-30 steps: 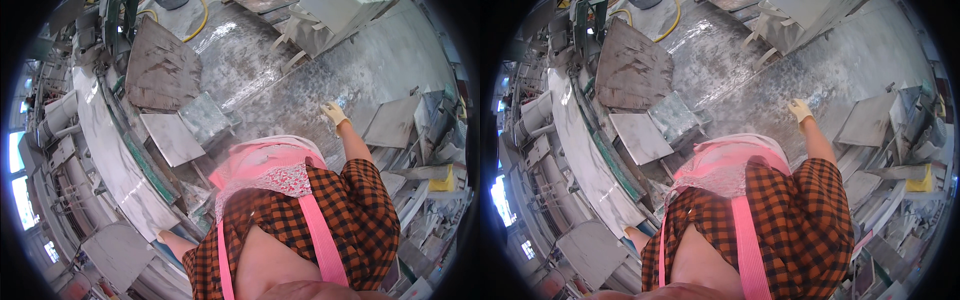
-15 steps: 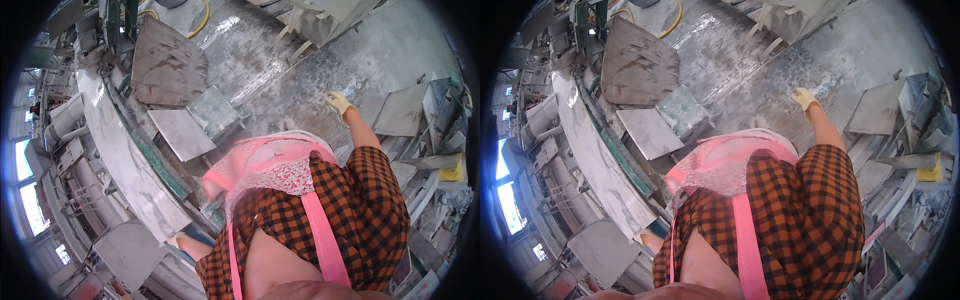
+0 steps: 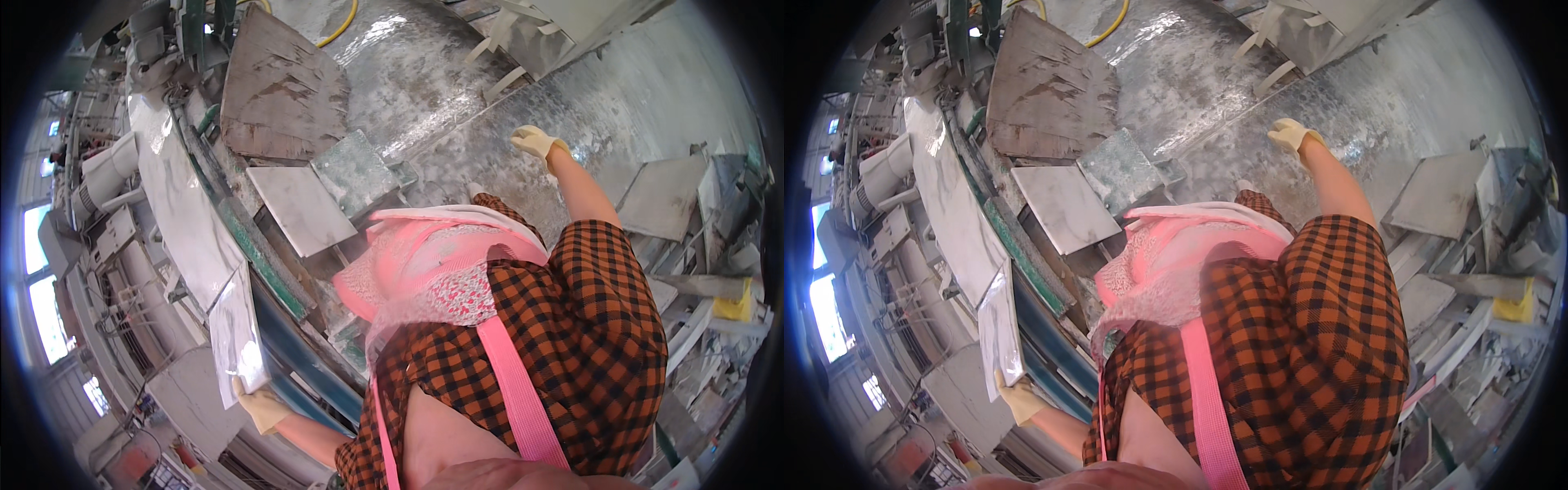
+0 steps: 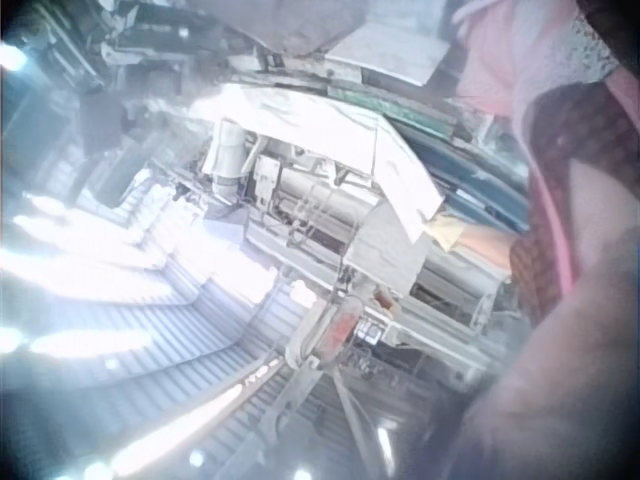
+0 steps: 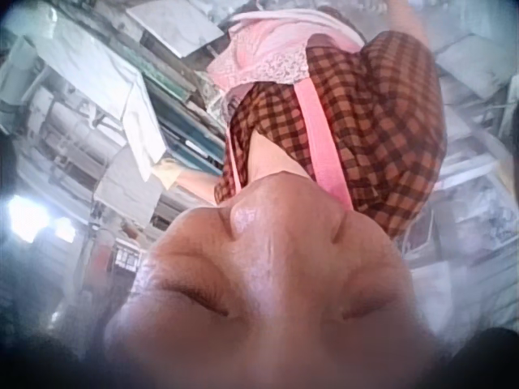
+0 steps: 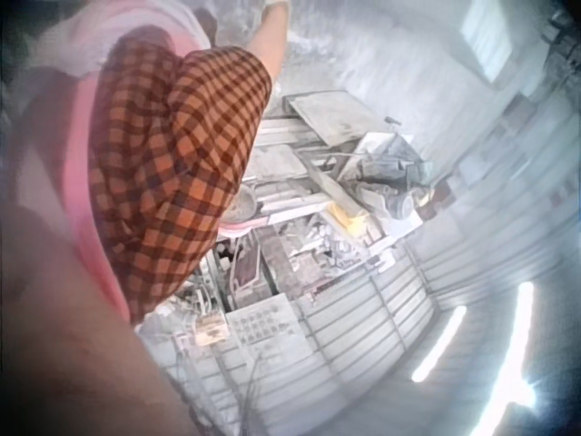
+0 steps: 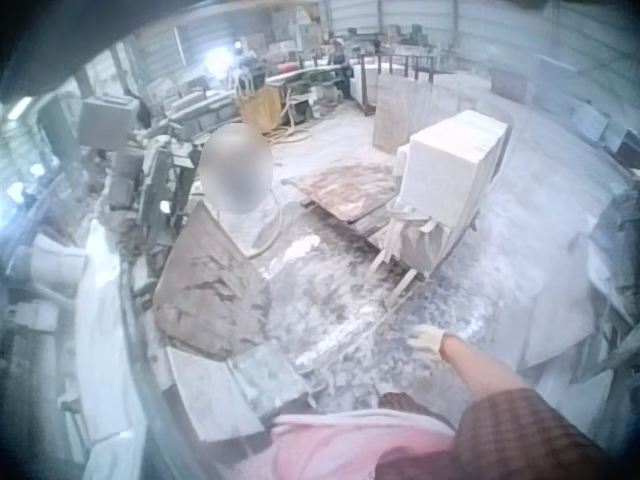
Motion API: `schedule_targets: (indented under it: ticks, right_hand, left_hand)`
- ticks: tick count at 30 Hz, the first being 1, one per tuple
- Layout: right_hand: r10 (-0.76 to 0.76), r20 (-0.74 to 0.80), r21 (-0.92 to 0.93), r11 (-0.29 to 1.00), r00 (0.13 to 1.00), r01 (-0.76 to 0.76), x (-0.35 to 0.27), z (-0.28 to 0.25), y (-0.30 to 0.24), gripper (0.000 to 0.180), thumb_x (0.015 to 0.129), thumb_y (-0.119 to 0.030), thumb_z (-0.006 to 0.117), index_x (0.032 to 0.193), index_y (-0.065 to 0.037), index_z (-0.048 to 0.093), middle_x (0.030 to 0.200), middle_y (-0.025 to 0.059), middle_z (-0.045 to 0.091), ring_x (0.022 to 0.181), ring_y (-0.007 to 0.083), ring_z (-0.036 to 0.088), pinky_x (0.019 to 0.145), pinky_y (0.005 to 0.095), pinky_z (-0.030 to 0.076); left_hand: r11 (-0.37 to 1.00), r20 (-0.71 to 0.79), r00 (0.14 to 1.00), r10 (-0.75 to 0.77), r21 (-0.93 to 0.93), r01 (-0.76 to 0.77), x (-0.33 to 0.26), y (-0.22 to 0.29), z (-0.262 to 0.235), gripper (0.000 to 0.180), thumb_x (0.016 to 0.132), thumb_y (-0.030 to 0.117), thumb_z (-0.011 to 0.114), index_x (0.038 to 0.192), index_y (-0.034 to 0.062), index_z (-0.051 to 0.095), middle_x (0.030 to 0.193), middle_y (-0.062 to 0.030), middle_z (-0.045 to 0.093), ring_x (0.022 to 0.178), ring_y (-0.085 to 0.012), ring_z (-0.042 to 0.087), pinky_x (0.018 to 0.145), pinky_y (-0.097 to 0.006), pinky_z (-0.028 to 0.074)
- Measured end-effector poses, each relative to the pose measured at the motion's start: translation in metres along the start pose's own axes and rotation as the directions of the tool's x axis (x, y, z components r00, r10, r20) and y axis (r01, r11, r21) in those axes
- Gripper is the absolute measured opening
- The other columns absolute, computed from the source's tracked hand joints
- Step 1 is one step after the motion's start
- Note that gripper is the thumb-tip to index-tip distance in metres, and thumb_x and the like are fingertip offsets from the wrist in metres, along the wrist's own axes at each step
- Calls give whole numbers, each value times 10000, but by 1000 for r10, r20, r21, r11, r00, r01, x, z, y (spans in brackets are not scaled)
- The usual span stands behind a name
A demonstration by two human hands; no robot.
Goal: The person repeatedly picks up white rectangular tiles from a conveyor and stacks them on a growing pile. The worker uses both hands to lift and place each tile, maintaining a steady rhythm.
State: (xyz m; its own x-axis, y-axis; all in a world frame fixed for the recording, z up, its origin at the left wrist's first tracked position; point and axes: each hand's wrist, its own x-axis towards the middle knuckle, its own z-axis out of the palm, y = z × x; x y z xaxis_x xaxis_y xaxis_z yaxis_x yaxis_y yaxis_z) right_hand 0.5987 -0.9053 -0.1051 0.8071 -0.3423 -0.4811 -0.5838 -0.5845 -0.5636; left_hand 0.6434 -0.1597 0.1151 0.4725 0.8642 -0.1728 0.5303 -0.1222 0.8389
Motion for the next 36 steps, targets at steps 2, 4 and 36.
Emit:
schedule_targets:
  ticks: [2,4,36]
  right_hand:
    - [-81,-14,36,996,997,81,31,-8,-12,435,871,-358,568,1151,-34,648,1138,160,658,1044,308,621,880,407,490]
    - [-98,11,64,993,995,97,68,-22,-22,440,871,-359,563,1160,-38,646,1153,151,655,1056,294,618,876,406,494]
    - [153,-768,326,929,622,174,325,-594,47,295,983,-236,559,1159,-20,658,786,40,636,650,118,613,600,252,506]
  left_hand:
    - [973,20,998,-58,-222,61,-12,23,9,362,901,264,654,1177,30,633,892,-105,662,676,-160,600,548,-241,433]
    - [962,63,995,83,-264,-64,-22,43,13,384,903,273,645,1184,15,605,953,-118,666,704,-171,624,541,-245,463]
    - [658,919,369,140,192,-728,-344,323,867,333,782,152,713,1011,-82,652,918,-121,687,816,-227,645,739,-360,514]
